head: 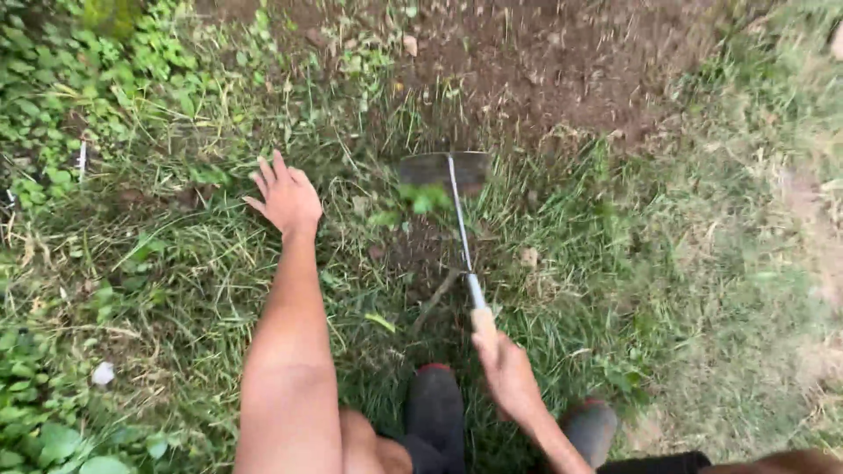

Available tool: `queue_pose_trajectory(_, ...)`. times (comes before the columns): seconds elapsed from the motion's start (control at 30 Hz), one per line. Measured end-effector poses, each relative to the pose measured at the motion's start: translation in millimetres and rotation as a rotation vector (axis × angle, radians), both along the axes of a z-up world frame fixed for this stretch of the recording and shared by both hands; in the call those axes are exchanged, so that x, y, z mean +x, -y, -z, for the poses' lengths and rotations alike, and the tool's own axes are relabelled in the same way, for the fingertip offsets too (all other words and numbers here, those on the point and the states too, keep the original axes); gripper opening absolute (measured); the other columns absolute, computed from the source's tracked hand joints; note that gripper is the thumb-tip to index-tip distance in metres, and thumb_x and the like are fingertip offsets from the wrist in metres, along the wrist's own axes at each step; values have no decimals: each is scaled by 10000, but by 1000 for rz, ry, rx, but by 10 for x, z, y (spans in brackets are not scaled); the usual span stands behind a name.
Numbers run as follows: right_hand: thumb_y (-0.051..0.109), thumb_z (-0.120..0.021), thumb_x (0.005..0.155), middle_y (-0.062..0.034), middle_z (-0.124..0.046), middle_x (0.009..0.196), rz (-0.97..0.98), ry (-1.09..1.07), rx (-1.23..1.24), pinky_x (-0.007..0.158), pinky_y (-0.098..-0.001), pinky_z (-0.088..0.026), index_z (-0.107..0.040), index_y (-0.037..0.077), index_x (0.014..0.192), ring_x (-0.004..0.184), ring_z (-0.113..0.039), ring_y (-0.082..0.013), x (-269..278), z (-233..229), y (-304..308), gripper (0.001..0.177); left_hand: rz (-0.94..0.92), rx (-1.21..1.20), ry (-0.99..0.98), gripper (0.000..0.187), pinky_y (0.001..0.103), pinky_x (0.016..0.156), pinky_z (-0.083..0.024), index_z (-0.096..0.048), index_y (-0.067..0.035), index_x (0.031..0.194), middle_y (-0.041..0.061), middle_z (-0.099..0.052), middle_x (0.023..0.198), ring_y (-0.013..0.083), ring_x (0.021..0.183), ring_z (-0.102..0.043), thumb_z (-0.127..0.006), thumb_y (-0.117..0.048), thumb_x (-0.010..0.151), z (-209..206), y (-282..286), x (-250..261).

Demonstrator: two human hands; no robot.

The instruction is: Using a hoe to clear grass and level the soil in a garden area.

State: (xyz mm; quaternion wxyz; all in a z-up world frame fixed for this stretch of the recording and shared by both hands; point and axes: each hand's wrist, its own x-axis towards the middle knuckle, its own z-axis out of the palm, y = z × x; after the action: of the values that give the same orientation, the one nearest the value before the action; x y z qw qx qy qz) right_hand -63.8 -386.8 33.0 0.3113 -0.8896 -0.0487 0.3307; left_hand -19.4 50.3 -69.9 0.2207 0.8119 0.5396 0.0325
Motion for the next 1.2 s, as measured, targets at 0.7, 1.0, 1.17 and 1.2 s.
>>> queue_pose_trajectory(0.7, 388, -512, 1074, -260, -721, 935, -134, 374, 20, 737, -530, -559, -631, -30, 1102, 825, -724, -409, 1124, 386, -670, 435, 128, 19, 48, 564, 662, 1249, -93, -295, -223, 1632, 136, -249, 1706, 399, 1561, -208, -298, -428, 1107, -279, 290, 99)
queue_pose_trajectory(1.0, 406, -530, 1002, -206, -739, 748, 21, 87, 0, 662, -494, -575, -674, 21, 1145, 660, -731, -301, 120, -131, -196, 435, 151, 39, 38, 604, 634, 1266, -82, -239, -166, 1655, 125, -220, 1722, 381, 1575, -191, -305, -351, 1084, -193, 164, 136)
queue_pose_trajectory(1.17, 345, -554, 1010, -203, -715, 820, -85, 249, -71, 619, -507, -580, -628, -12, 1099, 684, -716, -354, 677, 417, -438, 376, 163, -66, -26, 595, 632, 1238, -57, -198, -181, 1637, 133, -180, 1700, 385, 1558, -154, -315, -355, 1079, -116, 249, 115)
queue_pose_trajectory(1.2, 287, -545, 936, -175, -723, 828, -167, 165, -92, 573, -495, -610, -613, 5, 1133, 650, -744, -349, 675, 662, -382, 350, 178, -36, -12, 606, 635, 1244, -56, -193, -167, 1649, 142, -187, 1702, 386, 1568, -158, -326, -338, 1083, -132, 208, 202)
